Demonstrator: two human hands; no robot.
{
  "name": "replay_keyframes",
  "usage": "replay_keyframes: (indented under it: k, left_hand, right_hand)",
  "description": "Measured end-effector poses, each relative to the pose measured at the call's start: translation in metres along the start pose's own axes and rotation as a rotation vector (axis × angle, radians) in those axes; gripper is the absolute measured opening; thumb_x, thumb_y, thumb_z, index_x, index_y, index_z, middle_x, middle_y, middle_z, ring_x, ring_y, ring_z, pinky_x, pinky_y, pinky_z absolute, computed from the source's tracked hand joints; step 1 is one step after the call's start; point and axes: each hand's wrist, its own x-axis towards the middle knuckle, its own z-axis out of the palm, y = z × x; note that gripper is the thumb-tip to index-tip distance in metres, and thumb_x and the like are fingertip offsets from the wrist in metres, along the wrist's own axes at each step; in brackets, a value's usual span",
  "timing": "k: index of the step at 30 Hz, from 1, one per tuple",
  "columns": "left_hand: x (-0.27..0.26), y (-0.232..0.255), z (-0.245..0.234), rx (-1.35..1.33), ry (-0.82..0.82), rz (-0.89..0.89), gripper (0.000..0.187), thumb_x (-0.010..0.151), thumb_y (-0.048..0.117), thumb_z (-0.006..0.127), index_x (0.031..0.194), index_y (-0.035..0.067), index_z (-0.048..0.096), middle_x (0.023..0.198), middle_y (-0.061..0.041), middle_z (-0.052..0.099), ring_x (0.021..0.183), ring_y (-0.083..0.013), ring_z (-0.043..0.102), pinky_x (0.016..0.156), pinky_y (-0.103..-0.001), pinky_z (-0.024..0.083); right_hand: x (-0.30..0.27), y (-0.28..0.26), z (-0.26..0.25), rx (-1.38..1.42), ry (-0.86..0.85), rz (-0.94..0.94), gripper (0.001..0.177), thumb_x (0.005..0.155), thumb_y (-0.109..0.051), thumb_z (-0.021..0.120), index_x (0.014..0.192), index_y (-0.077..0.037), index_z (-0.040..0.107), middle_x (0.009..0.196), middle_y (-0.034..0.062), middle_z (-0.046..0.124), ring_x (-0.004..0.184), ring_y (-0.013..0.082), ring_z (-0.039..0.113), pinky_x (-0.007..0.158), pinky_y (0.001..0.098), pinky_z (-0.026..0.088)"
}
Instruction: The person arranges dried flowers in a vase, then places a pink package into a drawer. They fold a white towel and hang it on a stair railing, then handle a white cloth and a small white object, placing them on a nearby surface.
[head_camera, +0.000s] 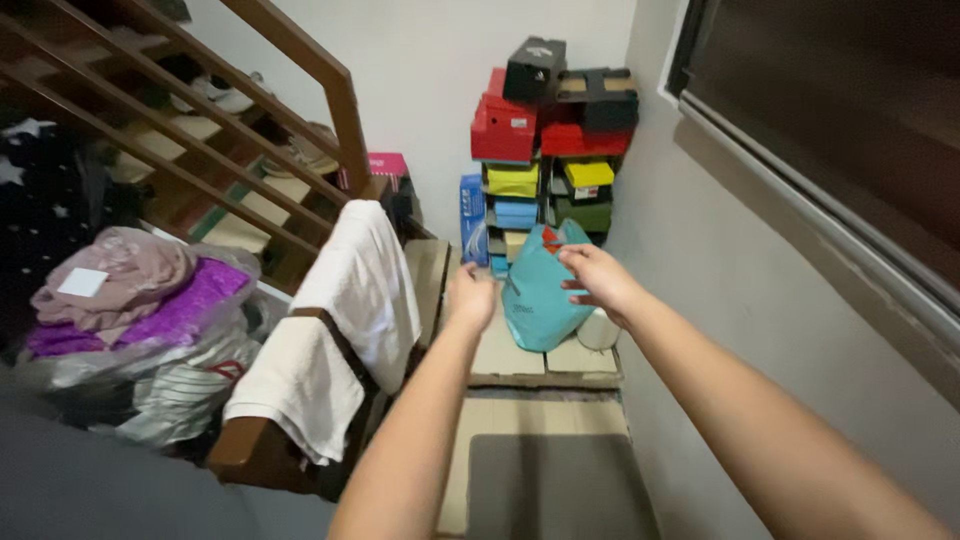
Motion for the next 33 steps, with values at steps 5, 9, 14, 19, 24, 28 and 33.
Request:
replay_keyframes:
  k: [5, 9, 14, 19, 24, 28, 33]
  left_hand:
    - [0.015, -0.003, 0.006, -0.013, -0.013, -0.012, 0.066, 0.078, 0.022, 0.069, 0.141, 0.005, 0.056, 0.130, -0.024, 0.066, 0.123, -0.0382, 0.062, 0.106, -0.043, 0.048]
    - [0.040, 0.005, 0.027, -0.047, -0.029, -0.036, 0.067, 0.079, 0.022, 0.067, 0.143, 0.005, 0.055, 0.131, -0.026, 0.065, 0.126, -0.0383, 0.063, 0.108, -0.042, 0.048]
    - [0.107, 0.010, 0.056, 0.044, -0.007, 0.039, 0.070, 0.081, 0.024, 0.067, 0.147, 0.007, 0.050, 0.135, -0.028, 0.059, 0.127, -0.0422, 0.057, 0.109, -0.045, 0.044]
    - [0.184, -0.035, 0.080, 0.031, -0.044, 0.028, 0.071, 0.080, 0.022, 0.065, 0.149, 0.009, 0.050, 0.138, -0.026, 0.061, 0.129, -0.0414, 0.058, 0.111, -0.044, 0.046]
    - [0.236, -0.090, 0.118, 0.062, -0.088, -0.182, 0.075, 0.083, 0.022, 0.065, 0.152, 0.009, 0.040, 0.145, -0.025, 0.053, 0.133, -0.0391, 0.054, 0.113, -0.045, 0.042]
    - [0.248, -0.118, 0.159, 0.152, -0.090, -0.136, 0.074, 0.081, 0.025, 0.070, 0.148, 0.008, 0.043, 0.147, -0.027, 0.047, 0.138, -0.0426, 0.045, 0.115, -0.046, 0.036]
    - [0.283, -0.131, 0.194, 0.086, -0.187, -0.229, 0.075, 0.085, 0.027, 0.063, 0.153, 0.008, 0.037, 0.148, -0.030, 0.043, 0.132, -0.0456, 0.050, 0.113, -0.046, 0.041]
  right_hand:
    - [0.018, 0.020, -0.005, 0.022, 0.001, -0.025, 0.047, 0.096, -0.034, 0.058, 0.140, -0.015, 0.056, 0.126, -0.0002, 0.062, 0.098, 0.0177, 0.065, 0.075, 0.0339, 0.056]
    - [0.049, 0.030, -0.008, -0.031, -0.009, -0.013, 0.048, 0.095, -0.032, 0.060, 0.141, -0.016, 0.054, 0.125, 0.0007, 0.063, 0.100, 0.0178, 0.066, 0.076, 0.0344, 0.058]
    - [0.132, 0.030, -0.009, -0.044, 0.001, -0.075, 0.047, 0.094, -0.029, 0.060, 0.140, -0.016, 0.057, 0.122, -0.0008, 0.064, 0.101, 0.0183, 0.066, 0.079, 0.0360, 0.056]
    - [0.241, 0.047, 0.005, -0.082, -0.055, -0.143, 0.047, 0.095, -0.025, 0.061, 0.141, -0.016, 0.055, 0.116, 0.0013, 0.063, 0.101, 0.0174, 0.066, 0.083, 0.0353, 0.055]
    - [0.339, 0.070, 0.017, -0.008, -0.135, -0.203, 0.052, 0.090, -0.016, 0.060, 0.141, -0.014, 0.056, 0.110, 0.0026, 0.063, 0.095, 0.0173, 0.064, 0.074, 0.0357, 0.053]
    - [0.384, 0.078, 0.026, -0.017, -0.158, -0.099, 0.048, 0.091, -0.017, 0.061, 0.138, -0.014, 0.056, 0.112, -0.0022, 0.061, 0.094, 0.0140, 0.064, 0.074, 0.0342, 0.053]
    - [0.449, 0.091, 0.039, -0.077, -0.211, -0.066, 0.045, 0.095, -0.021, 0.057, 0.140, -0.015, 0.054, 0.113, -0.0036, 0.064, 0.096, 0.0114, 0.065, 0.079, 0.0316, 0.055]
